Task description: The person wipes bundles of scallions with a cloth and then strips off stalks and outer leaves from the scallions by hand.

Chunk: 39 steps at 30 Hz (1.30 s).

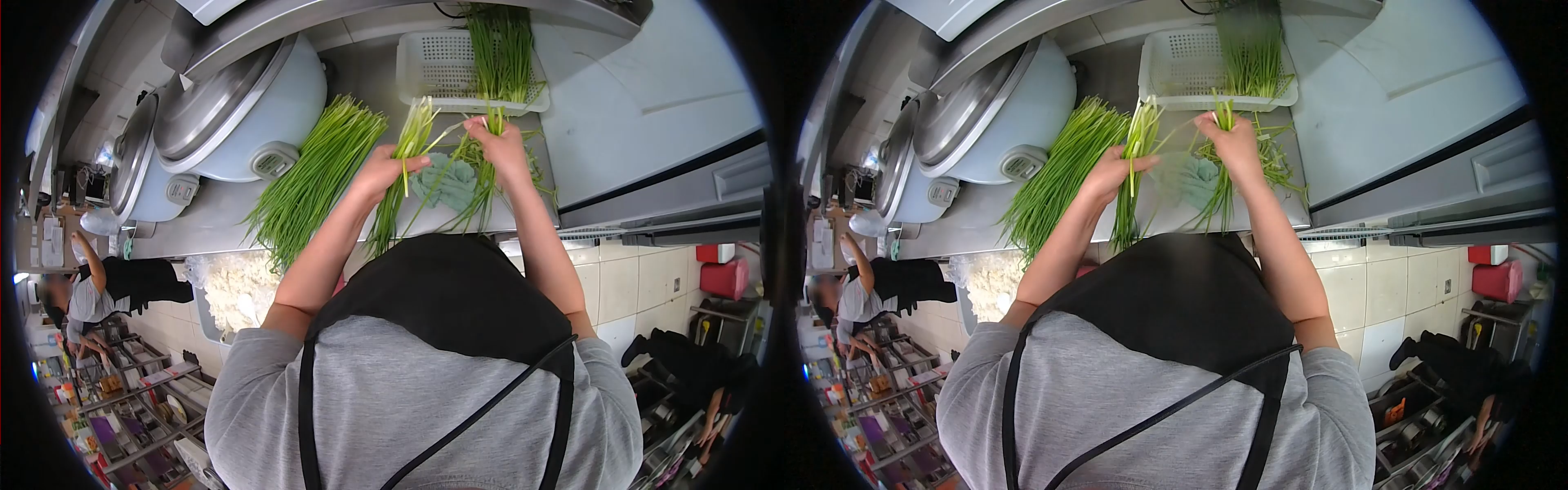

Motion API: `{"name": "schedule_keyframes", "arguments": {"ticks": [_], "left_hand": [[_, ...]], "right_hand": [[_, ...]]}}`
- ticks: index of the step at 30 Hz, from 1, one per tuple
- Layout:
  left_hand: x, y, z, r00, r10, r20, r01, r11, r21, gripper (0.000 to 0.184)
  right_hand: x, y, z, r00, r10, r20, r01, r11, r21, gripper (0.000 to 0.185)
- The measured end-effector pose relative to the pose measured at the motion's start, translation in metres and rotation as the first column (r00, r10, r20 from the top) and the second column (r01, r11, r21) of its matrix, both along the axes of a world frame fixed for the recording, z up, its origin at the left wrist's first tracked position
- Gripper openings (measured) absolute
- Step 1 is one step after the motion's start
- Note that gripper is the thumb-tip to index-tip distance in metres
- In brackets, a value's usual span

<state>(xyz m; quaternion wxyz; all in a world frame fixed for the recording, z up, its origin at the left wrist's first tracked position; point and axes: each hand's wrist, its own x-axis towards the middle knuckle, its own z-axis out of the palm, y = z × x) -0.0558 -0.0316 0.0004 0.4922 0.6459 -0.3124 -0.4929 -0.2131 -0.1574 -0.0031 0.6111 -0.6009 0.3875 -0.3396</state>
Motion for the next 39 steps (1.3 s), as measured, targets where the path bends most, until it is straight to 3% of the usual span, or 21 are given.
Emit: {"name": "schedule_keyframes", "arguments": {"ticks": [1,3,8,10,13,15,16,18,24,28,30,31,33,35,37,38,39], "left_hand": [[0.002,0.001,-0.002,1.000,-0.016,-0.004,0.016,1.000,0.007,0.026],[0.002,0.001,-0.007,0.999,-0.003,-0.046,0.002,1.000,-0.014,0.027],[-0.011,-0.004,-0.013,0.985,0.036,-0.169,-0.042,0.999,-0.032,0.029],[-0.018,-0.006,-0.011,0.939,-0.015,-0.342,0.003,0.999,-0.035,0.029],[-0.015,-0.010,-0.015,0.939,0.009,-0.343,-0.018,1.000,-0.023,0.028],[-0.010,-0.011,-0.018,0.957,-0.035,-0.287,0.037,0.999,0.001,0.028],[-0.008,-0.012,-0.018,0.970,-0.081,-0.230,0.090,0.996,0.028,0.027],[-0.006,-0.012,-0.017,0.978,-0.080,-0.194,0.091,0.995,0.045,0.026],[0.005,-0.016,-0.010,0.980,-0.070,-0.186,0.080,0.996,0.045,0.020],[0.005,-0.018,-0.010,0.985,-0.058,-0.160,0.068,0.996,0.058,0.019],[0.013,-0.016,-0.016,0.986,-0.048,-0.159,0.058,0.997,0.057,0.020],[0.019,-0.016,-0.018,0.987,-0.036,-0.158,0.046,0.997,0.057,0.020],[0.029,-0.014,-0.018,0.986,-0.031,-0.166,0.045,0.996,0.079,0.021],[0.028,-0.014,-0.017,0.984,-0.027,-0.175,0.046,0.994,0.103,0.022],[0.018,-0.020,-0.016,0.985,-0.046,-0.165,0.055,0.997,0.054,0.023],[0.014,-0.021,-0.016,0.985,-0.046,-0.164,0.055,0.997,0.054,0.023],[0.009,-0.023,-0.016,0.983,-0.073,-0.171,0.081,0.996,0.041,0.025]], "right_hand": [[-0.002,-0.002,-0.001,1.000,-0.001,0.000,0.001,1.000,0.000,0.016],[-0.005,-0.007,-0.002,0.980,-0.020,0.196,-0.016,0.984,0.179,0.018],[-0.005,-0.008,-0.006,0.950,0.021,0.312,-0.113,0.953,0.280,0.017],[-0.004,-0.008,-0.009,0.941,0.013,0.338,-0.115,0.952,0.283,0.016],[-0.003,-0.011,-0.016,0.973,-0.068,0.221,0.030,0.985,0.172,0.013],[-0.002,-0.014,-0.021,0.992,-0.116,0.044,0.120,0.989,-0.091,0.012],[-0.001,-0.012,-0.023,0.992,-0.118,0.044,0.121,0.988,-0.091,0.012],[0.001,-0.009,-0.026,0.991,-0.117,0.058,0.129,0.941,-0.313,0.012],[-0.006,-0.010,-0.029,0.969,-0.202,-0.142,0.123,0.893,-0.434,0.015],[-0.008,-0.014,-0.035,0.972,-0.201,-0.124,0.128,0.889,-0.440,0.016],[-0.013,-0.019,-0.037,0.942,-0.304,-0.139,0.151,0.758,-0.635,0.017],[-0.017,-0.025,-0.035,0.942,-0.304,-0.140,0.150,0.757,-0.636,0.017],[-0.028,-0.035,-0.029,0.930,-0.222,-0.293,0.073,0.892,-0.445,0.020],[-0.026,-0.034,-0.033,0.897,-0.243,-0.368,0.030,0.866,-0.499,0.023],[-0.011,-0.024,-0.041,0.995,-0.064,-0.077,0.029,0.921,-0.388,0.024],[-0.007,-0.019,-0.038,0.995,-0.064,-0.076,0.030,0.921,-0.387,0.024],[-0.005,-0.009,-0.025,0.997,0.077,0.031,-0.076,0.996,-0.047,0.023]]}}
